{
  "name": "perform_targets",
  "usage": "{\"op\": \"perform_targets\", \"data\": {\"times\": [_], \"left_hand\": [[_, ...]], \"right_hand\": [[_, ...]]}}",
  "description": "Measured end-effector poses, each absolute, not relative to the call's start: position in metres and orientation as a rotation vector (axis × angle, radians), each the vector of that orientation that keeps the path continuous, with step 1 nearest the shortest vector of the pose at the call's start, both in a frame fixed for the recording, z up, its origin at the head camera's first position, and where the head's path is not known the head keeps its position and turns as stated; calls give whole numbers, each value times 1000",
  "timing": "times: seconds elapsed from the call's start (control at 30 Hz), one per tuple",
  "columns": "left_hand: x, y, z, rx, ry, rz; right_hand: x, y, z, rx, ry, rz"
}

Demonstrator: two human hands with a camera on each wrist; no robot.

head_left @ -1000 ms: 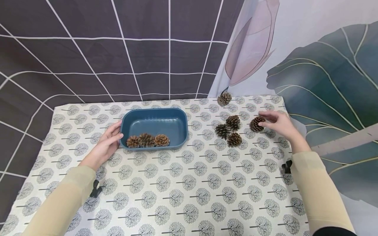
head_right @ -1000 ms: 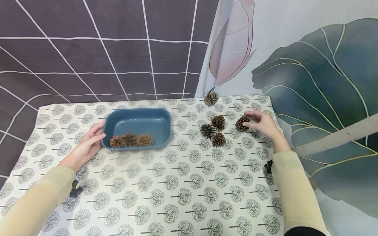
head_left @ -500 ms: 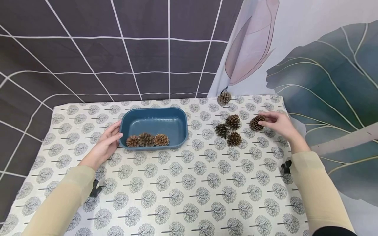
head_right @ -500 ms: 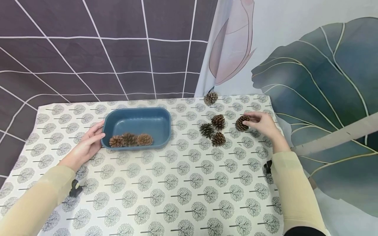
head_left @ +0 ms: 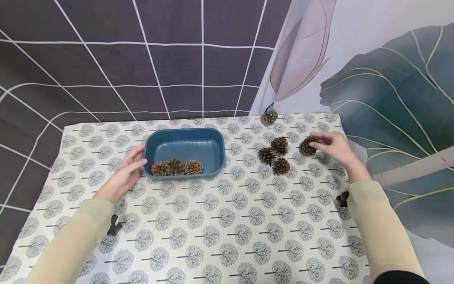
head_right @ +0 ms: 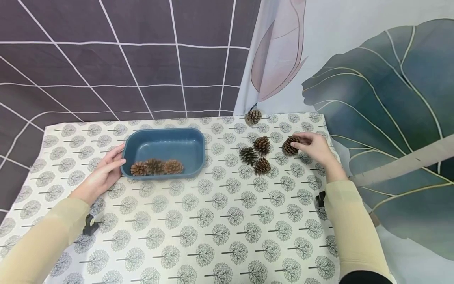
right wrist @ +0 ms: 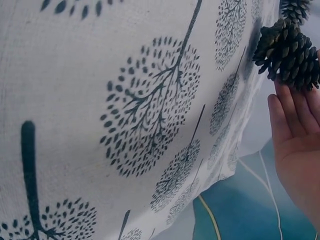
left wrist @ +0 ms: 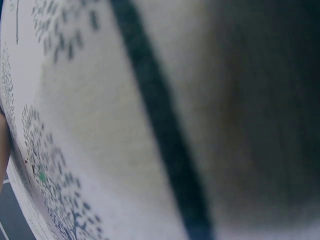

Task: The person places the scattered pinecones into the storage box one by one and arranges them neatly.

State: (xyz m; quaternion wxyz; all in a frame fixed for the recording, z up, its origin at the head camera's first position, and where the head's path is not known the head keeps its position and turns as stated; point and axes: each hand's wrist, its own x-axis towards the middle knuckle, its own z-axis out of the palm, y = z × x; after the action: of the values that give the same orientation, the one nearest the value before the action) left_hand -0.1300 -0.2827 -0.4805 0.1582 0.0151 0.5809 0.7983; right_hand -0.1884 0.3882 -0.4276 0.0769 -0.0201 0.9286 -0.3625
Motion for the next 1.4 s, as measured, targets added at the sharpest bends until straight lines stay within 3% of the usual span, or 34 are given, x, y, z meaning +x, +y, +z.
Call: {"op": "perform_targets", "data": {"times": [0.5, 1.4], "left_hand": [[-131, -283, -480, 12, 1678, 2257], [-130, -282, -480, 51, 1628, 2314]], "right_hand": [[-194, 364, -409, -64, 2818, -1067], [-207, 283, -376, -402, 2805, -1200]]}}
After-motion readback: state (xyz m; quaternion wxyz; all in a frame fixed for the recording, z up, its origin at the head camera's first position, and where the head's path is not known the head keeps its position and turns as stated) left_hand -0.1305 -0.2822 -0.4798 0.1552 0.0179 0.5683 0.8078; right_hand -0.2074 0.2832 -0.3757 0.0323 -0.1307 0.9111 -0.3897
